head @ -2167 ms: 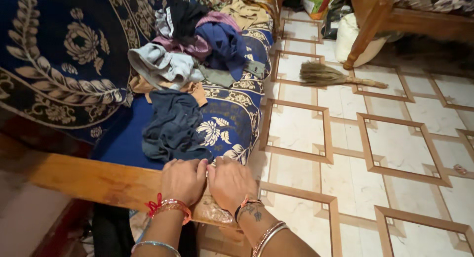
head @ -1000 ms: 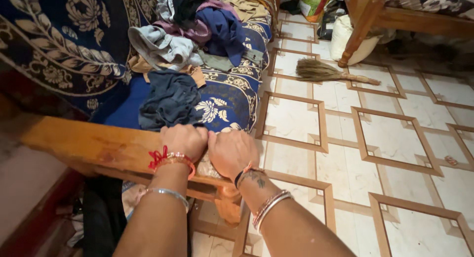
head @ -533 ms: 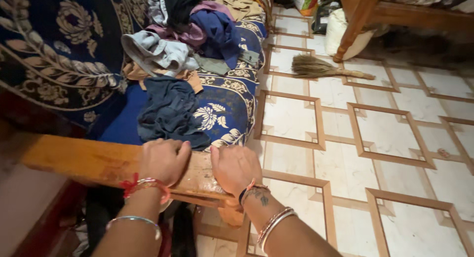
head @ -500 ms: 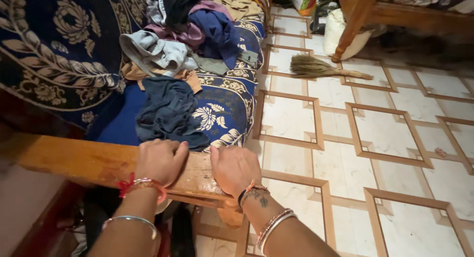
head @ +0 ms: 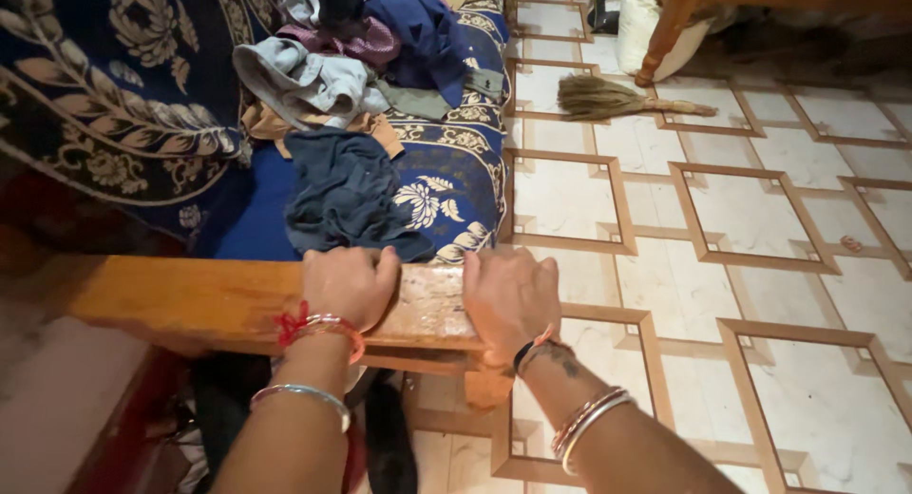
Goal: The person picks up a rug and a phone, moves items on a table, tidies a couch, and uses a hand broom to sweep debris from under a cabinet.
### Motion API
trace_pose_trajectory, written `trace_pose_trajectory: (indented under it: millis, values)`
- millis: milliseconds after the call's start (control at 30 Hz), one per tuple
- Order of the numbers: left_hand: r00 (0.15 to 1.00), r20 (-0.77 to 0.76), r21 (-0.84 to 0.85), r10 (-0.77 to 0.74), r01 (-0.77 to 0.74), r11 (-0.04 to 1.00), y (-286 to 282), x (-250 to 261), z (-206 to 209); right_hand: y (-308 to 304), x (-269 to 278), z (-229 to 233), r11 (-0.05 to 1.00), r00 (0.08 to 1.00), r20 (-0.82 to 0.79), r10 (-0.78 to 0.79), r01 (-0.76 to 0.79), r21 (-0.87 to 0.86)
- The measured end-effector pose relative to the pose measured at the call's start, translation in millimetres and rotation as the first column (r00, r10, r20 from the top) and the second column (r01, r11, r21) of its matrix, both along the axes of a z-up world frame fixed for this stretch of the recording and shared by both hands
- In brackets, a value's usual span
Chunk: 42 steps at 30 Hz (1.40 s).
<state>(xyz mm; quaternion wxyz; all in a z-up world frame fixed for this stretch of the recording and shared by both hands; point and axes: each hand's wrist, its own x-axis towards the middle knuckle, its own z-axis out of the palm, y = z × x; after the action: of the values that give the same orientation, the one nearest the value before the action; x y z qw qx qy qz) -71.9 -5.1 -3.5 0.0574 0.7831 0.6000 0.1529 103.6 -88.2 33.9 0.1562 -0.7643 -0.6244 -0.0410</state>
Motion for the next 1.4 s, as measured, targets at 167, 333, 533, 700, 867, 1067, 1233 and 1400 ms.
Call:
trace_pose_trajectory:
  millis: [167, 333, 533, 700, 867, 1067, 1233, 1400]
  values:
    - [0.999, -0.015, 0.038, 0.032, -0.032, 0.999, -2.1, -0.2, -0.9, 1.4, -0.6, 3.5, 0.999, 0.991, -0.129, -0.033, 0.034, 0.002]
    - [0.999, 0.043, 0.101, 0.006, -0.010, 0.995, -1.8, -1.5, -3.3, 1.6, -0.3, -1.9, 0.998, 0.996, -0.083, -0.033, 0.037, 0.049]
    - [0.999, -0.011, 0.107, 0.053, -0.052, 0.993, -3.0, -0.2, -0.7, -1.4, 3.1, -7.6, 0.996, 0.991, -0.133, 0.015, -0.003, 0.094]
    - [0.997, -0.041, -0.009, 0.072, -0.072, 0.997, -1.9, 0.5, 0.8, 0.8, 3.7, -9.7, 0.996, 0.997, -0.070, 0.017, -0.011, 0.086]
    - [0.982, -0.161, -0.033, 0.098, -0.105, 0.994, 8.8, 2.9, -9.5, 0.4, 6.6, -8.8, 0.999, 0.996, -0.079, 0.039, -0.039, 0.008]
    - [0.939, -0.341, 0.144, 0.042, 0.008, 0.990, 9.5, 2.9, -27.8, -3.1, 9.6, -11.8, 0.996, 0.996, -0.031, 0.085, -0.084, 0.019]
    - [0.960, -0.228, 0.100, 0.160, -0.140, 0.985, 13.5, 5.9, -33.1, -9.3, 15.1, -15.9, 0.994, 0.992, -0.059, 0.109, -0.110, -0.016]
    - [0.966, -0.212, 0.093, 0.145, -0.128, 0.987, 10.0, 7.4, -33.7, -15.0, 18.9, -14.9, 0.991, 0.990, -0.049, 0.133, -0.134, -0.023]
